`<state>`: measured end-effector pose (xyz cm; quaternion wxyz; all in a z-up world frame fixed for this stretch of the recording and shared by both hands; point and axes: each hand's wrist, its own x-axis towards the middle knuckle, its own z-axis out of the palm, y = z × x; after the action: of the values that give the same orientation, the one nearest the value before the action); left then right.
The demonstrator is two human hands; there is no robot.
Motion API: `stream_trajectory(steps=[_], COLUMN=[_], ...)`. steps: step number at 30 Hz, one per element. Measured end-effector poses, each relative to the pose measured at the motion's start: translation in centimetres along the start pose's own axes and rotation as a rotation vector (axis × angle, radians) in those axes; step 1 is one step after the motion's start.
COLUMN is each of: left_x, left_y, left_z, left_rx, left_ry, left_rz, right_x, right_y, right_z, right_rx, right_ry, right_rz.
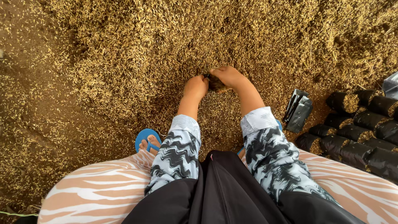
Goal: The person scoops loose grain from a large pile on the floor and fills black plastic bags. They fold the open ends of the bags to seal them and place the filled bags in a stack nearby.
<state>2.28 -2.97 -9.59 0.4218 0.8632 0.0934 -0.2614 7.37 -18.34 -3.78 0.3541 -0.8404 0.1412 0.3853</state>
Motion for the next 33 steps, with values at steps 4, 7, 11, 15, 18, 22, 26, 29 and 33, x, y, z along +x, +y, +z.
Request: stream_trajectory(steps=[4, 7, 11, 15, 18, 22, 26, 29, 33], left_x=[-0.3, -0.4, 0.1, 1.1, 1.4, 1.5, 1.4, 1.1, 0.7], left_y=[0.0, 0.0, -0.5, -1.6, -2.5, -2.9, -2.3, -1.7, -1.3], left_z=[-0.6, -1.0, -0.9, -0.2, 0.1, -0.2, -0.8, -1.2, -1.4], left_rx=[-0.061, -0.102, -0.115, -0.078, 0.032, 0.002, 0.013, 0.002, 0.017], left_ry=[0.009, -0.014, -0.031, 0.008, -0.009, -0.014, 0.006, -0.006, 0.043], left_rz=[-0.031, -0.066, -0.063, 0.001, -0.017, -0.047, -0.042, -0.075, -0.048], right_x=[-0.3, -0.6, -1.6, -2.7, -2.6, -0.8, 0.5, 0.5, 0.0], right_y=[0.0, 0.6, 0.4, -1.2, -1.1, 0.6, 2.1, 2.3, 2.7], right_z=[-0.5, -1.1, -0.6, 2.7, 4.8, 3.3, -0.3, -1.5, -1.3], right_rx=[0.137, -0.067, -0.353, -0.689, -0.844, -0.699, -0.277, -0.249, -0.203], right_ry=[-0.002, 0.096, 0.118, 0.206, 0.360, 0.316, -0.006, -0.049, 0.192], right_rz=[-0.036, -0.239, -0.302, -0.251, -0.263, -0.376, -0.495, -0.327, -0.298])
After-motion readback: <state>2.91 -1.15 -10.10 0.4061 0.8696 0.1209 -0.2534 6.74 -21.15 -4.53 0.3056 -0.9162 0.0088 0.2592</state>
